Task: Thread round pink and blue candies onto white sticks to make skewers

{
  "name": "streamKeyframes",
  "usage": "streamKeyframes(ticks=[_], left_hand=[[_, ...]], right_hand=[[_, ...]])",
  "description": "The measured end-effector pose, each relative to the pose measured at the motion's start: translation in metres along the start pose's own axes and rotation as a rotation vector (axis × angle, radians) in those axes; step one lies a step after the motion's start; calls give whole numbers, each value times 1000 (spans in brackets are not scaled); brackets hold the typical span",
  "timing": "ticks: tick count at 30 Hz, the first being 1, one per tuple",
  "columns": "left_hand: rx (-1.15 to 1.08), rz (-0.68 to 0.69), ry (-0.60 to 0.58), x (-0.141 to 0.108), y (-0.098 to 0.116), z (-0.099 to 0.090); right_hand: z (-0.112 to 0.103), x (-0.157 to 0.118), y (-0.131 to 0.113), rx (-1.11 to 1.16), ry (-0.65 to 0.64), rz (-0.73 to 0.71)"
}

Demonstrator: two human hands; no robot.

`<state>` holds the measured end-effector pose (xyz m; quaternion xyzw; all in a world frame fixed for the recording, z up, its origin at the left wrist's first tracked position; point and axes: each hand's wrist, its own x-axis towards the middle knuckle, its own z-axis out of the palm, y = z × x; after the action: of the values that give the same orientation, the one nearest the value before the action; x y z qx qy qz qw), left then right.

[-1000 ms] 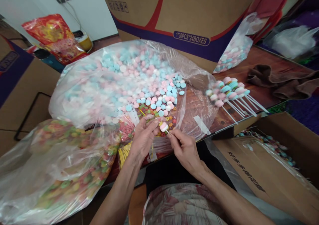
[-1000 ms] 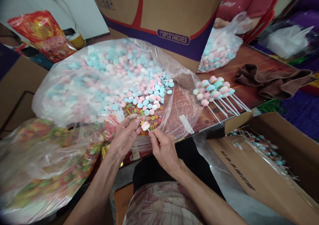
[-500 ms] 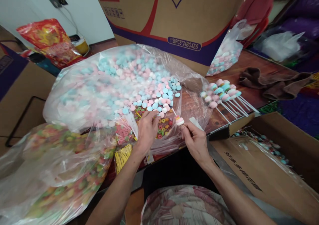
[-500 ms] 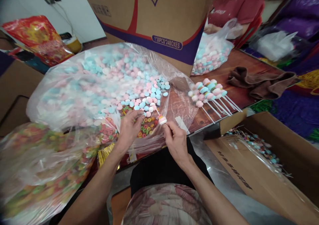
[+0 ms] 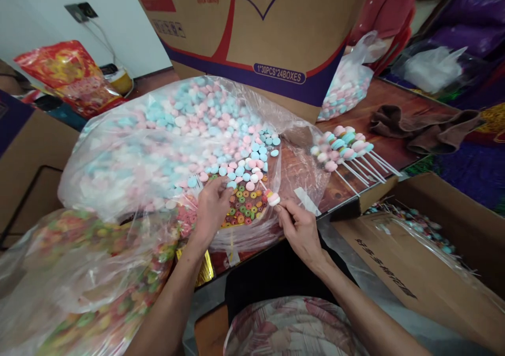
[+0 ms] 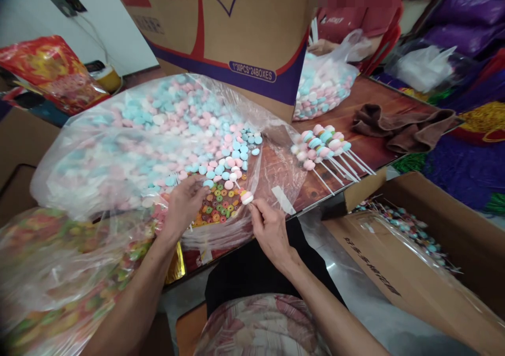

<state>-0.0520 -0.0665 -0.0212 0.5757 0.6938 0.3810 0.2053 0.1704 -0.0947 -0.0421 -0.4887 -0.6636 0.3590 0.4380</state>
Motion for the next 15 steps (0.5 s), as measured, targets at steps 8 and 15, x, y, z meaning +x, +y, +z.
streamKeyframes(ticks=[8, 15], left_hand=[[269, 301, -84, 1, 16, 8], [555, 260, -136, 14, 21, 13]], right_hand=[[2, -2, -1, -34, -9, -39], [0, -2, -2, -40, 0, -39]])
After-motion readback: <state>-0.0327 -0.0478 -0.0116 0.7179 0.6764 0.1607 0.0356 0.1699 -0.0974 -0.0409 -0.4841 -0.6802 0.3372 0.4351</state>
